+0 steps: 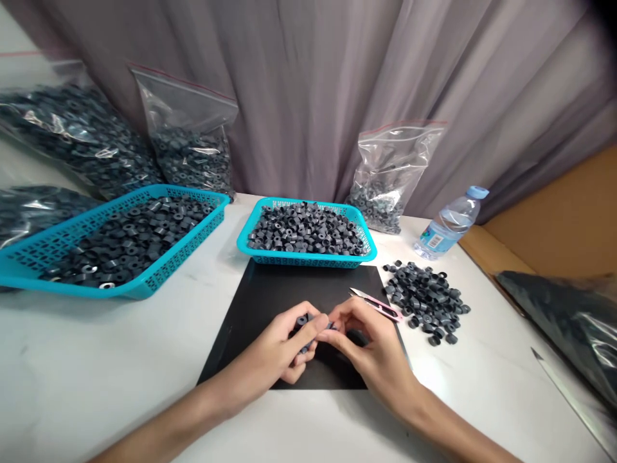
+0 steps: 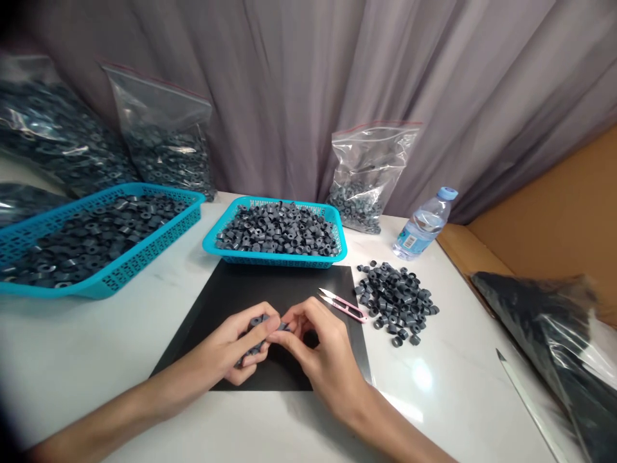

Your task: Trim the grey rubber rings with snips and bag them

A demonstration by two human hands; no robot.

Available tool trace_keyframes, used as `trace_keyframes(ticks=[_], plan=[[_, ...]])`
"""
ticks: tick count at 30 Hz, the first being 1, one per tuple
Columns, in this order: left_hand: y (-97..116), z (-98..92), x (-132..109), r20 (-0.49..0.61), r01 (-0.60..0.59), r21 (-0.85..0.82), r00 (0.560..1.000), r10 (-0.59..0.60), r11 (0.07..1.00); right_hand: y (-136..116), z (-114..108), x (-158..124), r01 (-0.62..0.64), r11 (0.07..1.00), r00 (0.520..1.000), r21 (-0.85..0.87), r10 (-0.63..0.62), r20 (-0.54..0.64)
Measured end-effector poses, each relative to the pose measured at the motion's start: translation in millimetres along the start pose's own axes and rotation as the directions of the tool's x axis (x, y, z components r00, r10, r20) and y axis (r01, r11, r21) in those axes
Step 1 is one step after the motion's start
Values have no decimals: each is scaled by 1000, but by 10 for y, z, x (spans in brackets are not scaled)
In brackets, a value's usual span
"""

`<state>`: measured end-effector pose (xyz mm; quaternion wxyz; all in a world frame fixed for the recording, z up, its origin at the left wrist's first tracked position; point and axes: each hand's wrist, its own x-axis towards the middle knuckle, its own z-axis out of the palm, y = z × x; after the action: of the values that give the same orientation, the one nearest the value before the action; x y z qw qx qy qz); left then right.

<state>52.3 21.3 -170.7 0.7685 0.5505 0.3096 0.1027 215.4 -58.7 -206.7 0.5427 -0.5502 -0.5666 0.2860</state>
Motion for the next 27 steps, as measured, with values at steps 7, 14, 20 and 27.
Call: trace_keyframes(ticks=[7,14,20,27], plan=[[92,1,0,59,-1,-3,998,1,1000,-93,-226,60,-171,974,961,148,131,243],[93,10,3,100,13,-39,995,-9,999,-111,-283,67,0,999,991,-36,4,131],[-25,-70,49,134,-26,1,991,25,1000,-144,-247,13,191,953,978,-237,-164,126],[45,-105,21,187,4,-27,982,1,1000,-142,-264,26,16,996,999,-87,-13,34]])
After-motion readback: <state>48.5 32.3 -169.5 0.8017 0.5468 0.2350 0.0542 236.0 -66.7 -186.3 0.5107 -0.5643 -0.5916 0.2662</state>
